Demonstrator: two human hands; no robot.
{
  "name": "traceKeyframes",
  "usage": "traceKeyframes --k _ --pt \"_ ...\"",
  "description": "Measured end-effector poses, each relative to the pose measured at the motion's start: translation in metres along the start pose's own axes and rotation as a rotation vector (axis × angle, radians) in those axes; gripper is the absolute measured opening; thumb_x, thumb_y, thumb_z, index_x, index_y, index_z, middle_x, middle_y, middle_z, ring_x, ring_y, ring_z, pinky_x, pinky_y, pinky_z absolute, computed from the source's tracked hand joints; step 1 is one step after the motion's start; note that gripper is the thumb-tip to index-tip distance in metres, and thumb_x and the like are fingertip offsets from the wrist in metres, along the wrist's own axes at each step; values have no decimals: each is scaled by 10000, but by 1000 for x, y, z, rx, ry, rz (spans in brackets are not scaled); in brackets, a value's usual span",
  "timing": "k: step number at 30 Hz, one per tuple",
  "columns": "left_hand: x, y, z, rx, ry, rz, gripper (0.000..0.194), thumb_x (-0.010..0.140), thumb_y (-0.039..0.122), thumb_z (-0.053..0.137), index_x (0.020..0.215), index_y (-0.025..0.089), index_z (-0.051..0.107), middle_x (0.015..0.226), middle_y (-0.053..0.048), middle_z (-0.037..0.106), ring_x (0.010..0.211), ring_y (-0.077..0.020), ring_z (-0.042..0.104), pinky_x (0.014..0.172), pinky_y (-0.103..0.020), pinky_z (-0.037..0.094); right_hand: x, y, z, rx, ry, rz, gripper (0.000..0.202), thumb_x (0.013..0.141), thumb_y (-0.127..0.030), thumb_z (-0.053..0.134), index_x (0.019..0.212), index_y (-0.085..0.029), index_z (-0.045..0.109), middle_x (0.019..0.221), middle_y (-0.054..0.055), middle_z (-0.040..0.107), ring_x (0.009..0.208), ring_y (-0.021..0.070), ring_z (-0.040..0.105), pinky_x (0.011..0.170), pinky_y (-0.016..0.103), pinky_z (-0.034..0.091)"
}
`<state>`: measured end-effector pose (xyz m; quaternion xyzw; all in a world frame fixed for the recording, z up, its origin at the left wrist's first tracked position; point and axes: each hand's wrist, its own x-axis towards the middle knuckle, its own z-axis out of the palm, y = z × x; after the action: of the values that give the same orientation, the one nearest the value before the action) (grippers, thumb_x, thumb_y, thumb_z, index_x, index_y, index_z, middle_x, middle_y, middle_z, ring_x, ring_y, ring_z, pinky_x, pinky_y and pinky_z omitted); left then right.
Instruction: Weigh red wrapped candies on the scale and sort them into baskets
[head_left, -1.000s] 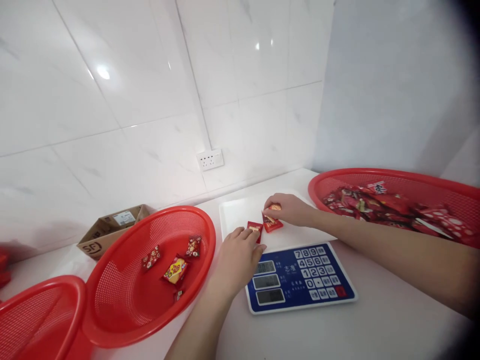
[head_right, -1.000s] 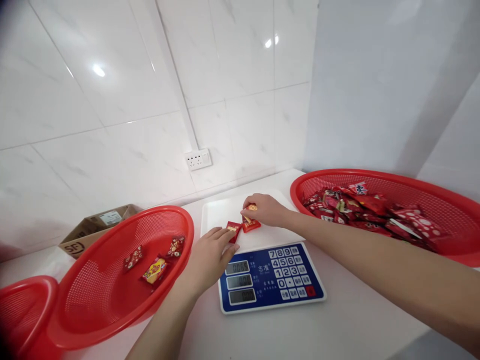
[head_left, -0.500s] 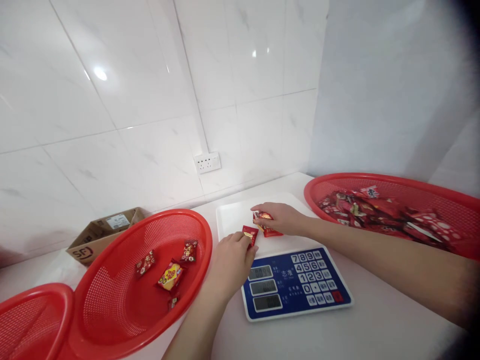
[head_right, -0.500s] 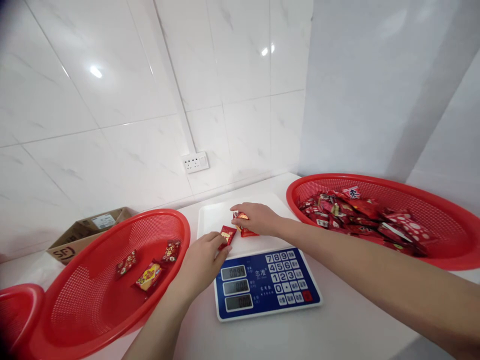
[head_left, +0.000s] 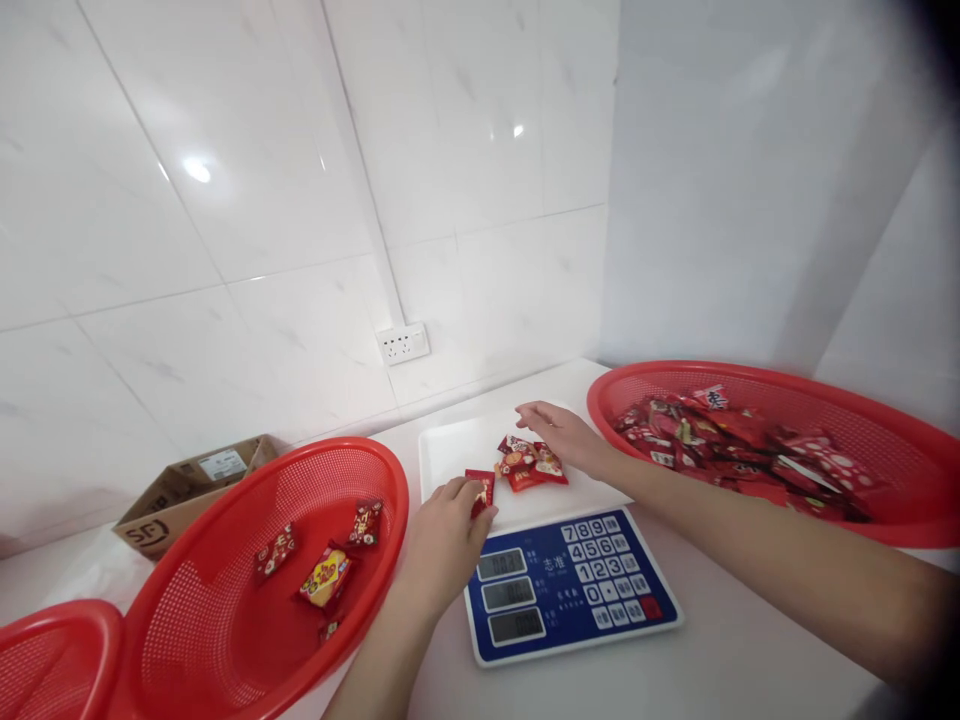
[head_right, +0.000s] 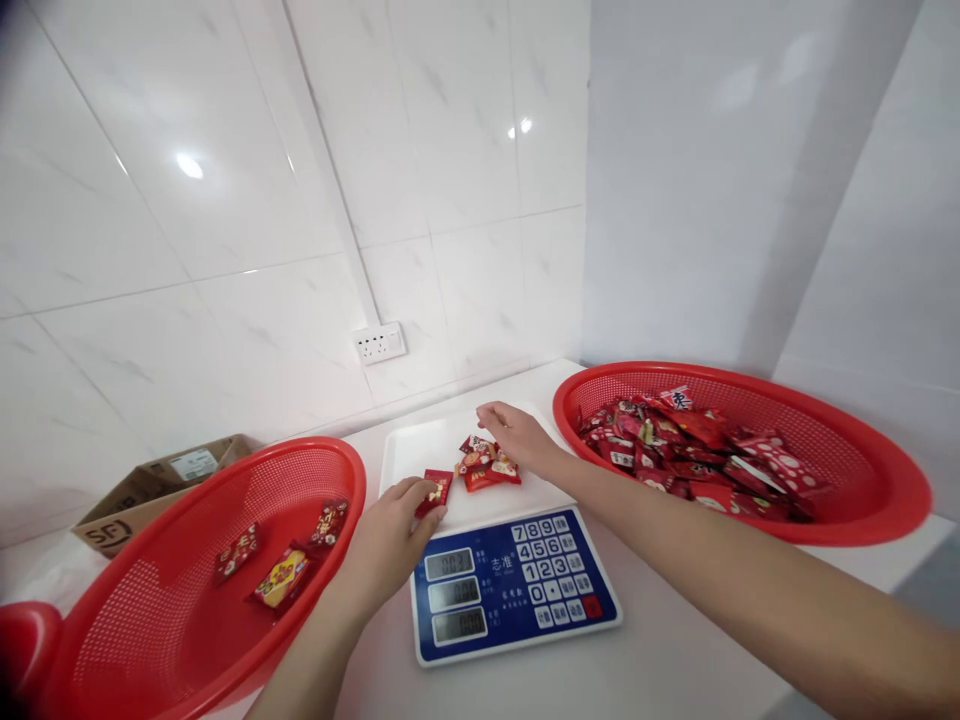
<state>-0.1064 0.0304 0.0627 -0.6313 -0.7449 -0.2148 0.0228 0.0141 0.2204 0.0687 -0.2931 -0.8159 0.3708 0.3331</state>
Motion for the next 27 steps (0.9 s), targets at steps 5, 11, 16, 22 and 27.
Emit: traceKeyframes --k 5,11,16,22,27 --pt "11 5 -1 10 -2 21 357 893 340 440 1220 207 495 1277 -70 537 1173 -232 458 964 -375 399 -31 -3 -19 207 144 -63 360 896 -448 391 1035 -183 590 1000 91 683 983 209 612 891 375 465" --pt "35 21 5 90 -120 -12 523 817 405 547 1274 164 469 1277 -118 533 1179 -283 454 977 -420 390 -124 25 -28 310 501 -89 324 823 -509 512 900 -217 630 778 51 692 737 199 653 682 325 542" --pt "46 17 3 123 -213 -120 625 721 442 646 1262 169 490 1194 -167 564 1126 -348 497 861 -467 457 -170 70 -21 297 606 2 335 816 -509 512 857 -200 634 660 36 658 582 172 614 529 277 526" --pt "62 21 -9 88 -182 -128 394 866 218 516 1253 150 477 1171 -107 592 1023 -201 584 899 -391 453 -175 76 -22 357 535 12 354 816 -519 505 833 -188 630 606 22 611 517 151 557 471 254 495" --pt "79 51 6 86 -87 -130 457 942 385 319 1354 190 362 1430 -139 363 1274 -241 398 996 -430 373 -177 75 -25 372 499 27 363 815 -529 500 840 -192 634 597 20 605 510 152 549 476 252 494"
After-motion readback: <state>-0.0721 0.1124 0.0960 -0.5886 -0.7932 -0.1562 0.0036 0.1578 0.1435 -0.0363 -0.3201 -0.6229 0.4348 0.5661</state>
